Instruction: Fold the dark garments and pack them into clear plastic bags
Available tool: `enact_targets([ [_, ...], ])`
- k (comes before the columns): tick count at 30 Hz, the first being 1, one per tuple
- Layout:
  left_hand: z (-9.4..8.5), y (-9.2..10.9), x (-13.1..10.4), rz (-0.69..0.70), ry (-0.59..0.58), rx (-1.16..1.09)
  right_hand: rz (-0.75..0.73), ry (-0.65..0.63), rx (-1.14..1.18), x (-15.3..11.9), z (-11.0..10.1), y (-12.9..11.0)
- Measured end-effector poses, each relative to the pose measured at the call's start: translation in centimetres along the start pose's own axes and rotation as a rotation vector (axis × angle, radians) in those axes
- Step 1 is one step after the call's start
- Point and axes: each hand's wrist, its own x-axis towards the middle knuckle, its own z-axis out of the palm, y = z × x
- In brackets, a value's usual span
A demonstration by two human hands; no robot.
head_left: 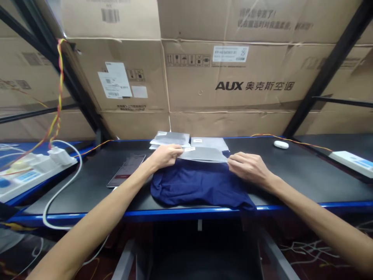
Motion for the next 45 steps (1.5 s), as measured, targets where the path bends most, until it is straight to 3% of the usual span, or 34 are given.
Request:
enact_targets([
  [3, -0.6, -0.4, -0.1, -0.045, -0.003, 0.072, 0.010, -0.001, 0.027, 0.4, 0.1, -0.1],
  [5, -0.9, 0.2, -0.2, -0.065, 0.100, 0.077, 0.011, 0.002, 0.039, 0.8, 0.2, -0.3],
  [8, -0.8, 2.5, -0.3, 0.035, 0.214, -0.019, 0.008, 0.003, 0.023, 1.2, 0.3, -0.5],
  [11, 0.1, 5.1, 0.0, 0.214, 0.122, -0.104, -0.001, -0.001, 0.033, 1.4, 0.3, -0.7],
  [14, 1.4, 6.3, 0.4, 0.230, 0.099, -0.089, 0.003, -0.006, 0.108, 1.5, 0.2, -1.2],
  [25, 4.5, 6.1, 2.0, -0.115, -0.027, -0.022, -0.075, -0.004, 0.251, 1.5, 0.9, -2.8],
  [29, 4.0, 5.6, 1.8, -0.066, -0.060, -0.087, -0.058, -0.016, 0.194, 1.3, 0.8, -2.4],
  [32, 2.7, 5.2, 1.4, 0.023, -0.035, -0.380, -0.016, -0.061, 0.129, 1.1, 0.7, -1.8],
  [36, 0.9, 4.7, 0.6, 0.011, -0.041, -0.729, 0.054, -0.102, 0.136, 0.7, 0.6, -1.1],
  [41, 0.3, 4.3, 0.2, 0.084, -0.228, -0.944, 0.095, -0.107, 0.101, 0.5, 0.9, -1.2],
  [45, 0.6, 4.8, 0.2, 0.106, -0.329, -0.883, 0.148, -0.101, 0.051, 1.0, 1.2, -1.8],
])
